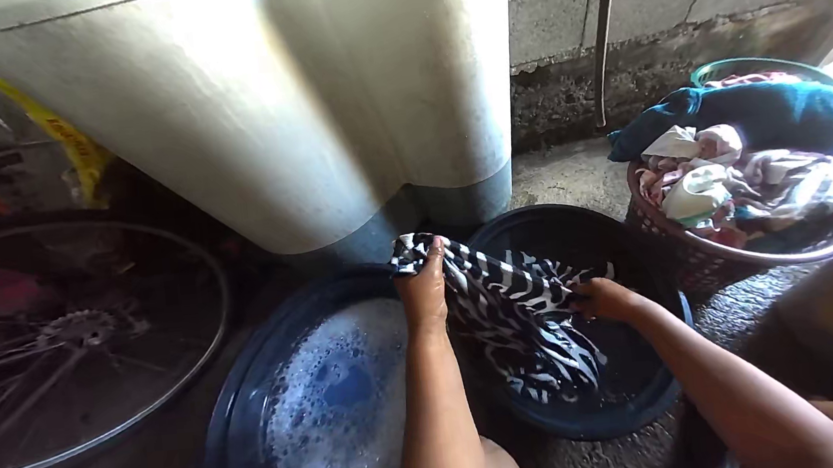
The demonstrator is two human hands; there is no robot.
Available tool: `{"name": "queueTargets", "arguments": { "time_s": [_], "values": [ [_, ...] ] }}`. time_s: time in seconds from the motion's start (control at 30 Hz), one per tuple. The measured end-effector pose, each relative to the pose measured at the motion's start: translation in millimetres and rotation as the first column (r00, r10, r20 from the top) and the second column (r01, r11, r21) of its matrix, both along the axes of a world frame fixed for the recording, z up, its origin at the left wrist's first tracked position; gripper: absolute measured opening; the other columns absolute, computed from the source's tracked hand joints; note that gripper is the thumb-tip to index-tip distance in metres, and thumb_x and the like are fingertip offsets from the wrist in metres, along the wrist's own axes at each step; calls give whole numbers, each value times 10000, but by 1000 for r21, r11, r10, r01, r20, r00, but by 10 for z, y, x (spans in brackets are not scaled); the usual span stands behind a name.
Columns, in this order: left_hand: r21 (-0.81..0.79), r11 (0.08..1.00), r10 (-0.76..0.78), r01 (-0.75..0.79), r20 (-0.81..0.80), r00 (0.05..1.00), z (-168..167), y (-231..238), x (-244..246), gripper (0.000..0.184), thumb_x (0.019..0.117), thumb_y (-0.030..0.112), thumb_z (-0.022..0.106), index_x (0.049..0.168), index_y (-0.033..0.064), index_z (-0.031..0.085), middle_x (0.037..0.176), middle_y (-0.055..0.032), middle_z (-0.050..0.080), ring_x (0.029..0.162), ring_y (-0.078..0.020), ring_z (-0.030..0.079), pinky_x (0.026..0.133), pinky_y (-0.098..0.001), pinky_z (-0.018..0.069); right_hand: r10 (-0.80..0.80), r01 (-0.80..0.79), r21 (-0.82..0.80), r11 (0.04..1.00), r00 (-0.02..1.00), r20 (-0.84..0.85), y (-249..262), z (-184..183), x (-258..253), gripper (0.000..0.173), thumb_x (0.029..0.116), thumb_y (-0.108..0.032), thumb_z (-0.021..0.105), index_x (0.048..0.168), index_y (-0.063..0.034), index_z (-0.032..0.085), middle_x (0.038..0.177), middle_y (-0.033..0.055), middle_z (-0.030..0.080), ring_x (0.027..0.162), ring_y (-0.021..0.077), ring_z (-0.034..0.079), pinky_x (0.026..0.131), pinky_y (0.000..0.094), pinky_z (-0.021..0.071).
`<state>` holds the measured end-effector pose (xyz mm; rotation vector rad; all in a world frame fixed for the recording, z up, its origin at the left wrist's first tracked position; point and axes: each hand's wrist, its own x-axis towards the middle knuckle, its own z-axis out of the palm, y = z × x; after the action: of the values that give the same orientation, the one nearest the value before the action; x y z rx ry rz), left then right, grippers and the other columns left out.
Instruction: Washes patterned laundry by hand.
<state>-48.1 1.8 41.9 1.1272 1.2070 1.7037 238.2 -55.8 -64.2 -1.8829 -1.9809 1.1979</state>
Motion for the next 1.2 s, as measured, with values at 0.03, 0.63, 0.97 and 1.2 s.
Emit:
{"name": "queueTargets", "arguments": {
  "time_s": [0.03,0.63,0.97,1.2],
  "values": [
    [-1,1000,3,-3,-2,1000,7,4,-18,278,892,-33,727,1149,-27,620,991,-54,685,936,-71,663,878,-267,567,-38,40,27,999,996,-79,-24,-13,33,290,1054,-244,588,1119,7,718,997,169,734,946,290,698,950,535,513],
    [-273,868,-383,415,163,909,-233,-259,811,408,976,94,680,1334,-50,547,1228,-154,658,1129,-150,640,1008,-334,539,-47,482,354,801,641,-766,78,543,-718,880,953,-475,574,1621,-26,220,1566,168,458,1392,208,502,1117,392,462],
    [-312,607,-750,730,79,657,-240,-233,710,471,1109,289,406,1499,30,459,1464,-95,544,1302,-112,537,1095,-317,452,-96,395,369,841,780,-618,-110,392,-584,686,666,-184,935,1231,32,612,1130,100,692,1027,89,660,947,275,545],
    [-223,662,-739,716,-32,673,-185,-99,456,382,1098,256,425,1316,7,615,1296,-74,653,1207,-111,598,1047,-311,487,-141,560,257,788,570,-810,-211,592,-466,329,762,-80,838,1024,-55,641,937,-17,697,882,46,676,826,250,589]
  ]
}}
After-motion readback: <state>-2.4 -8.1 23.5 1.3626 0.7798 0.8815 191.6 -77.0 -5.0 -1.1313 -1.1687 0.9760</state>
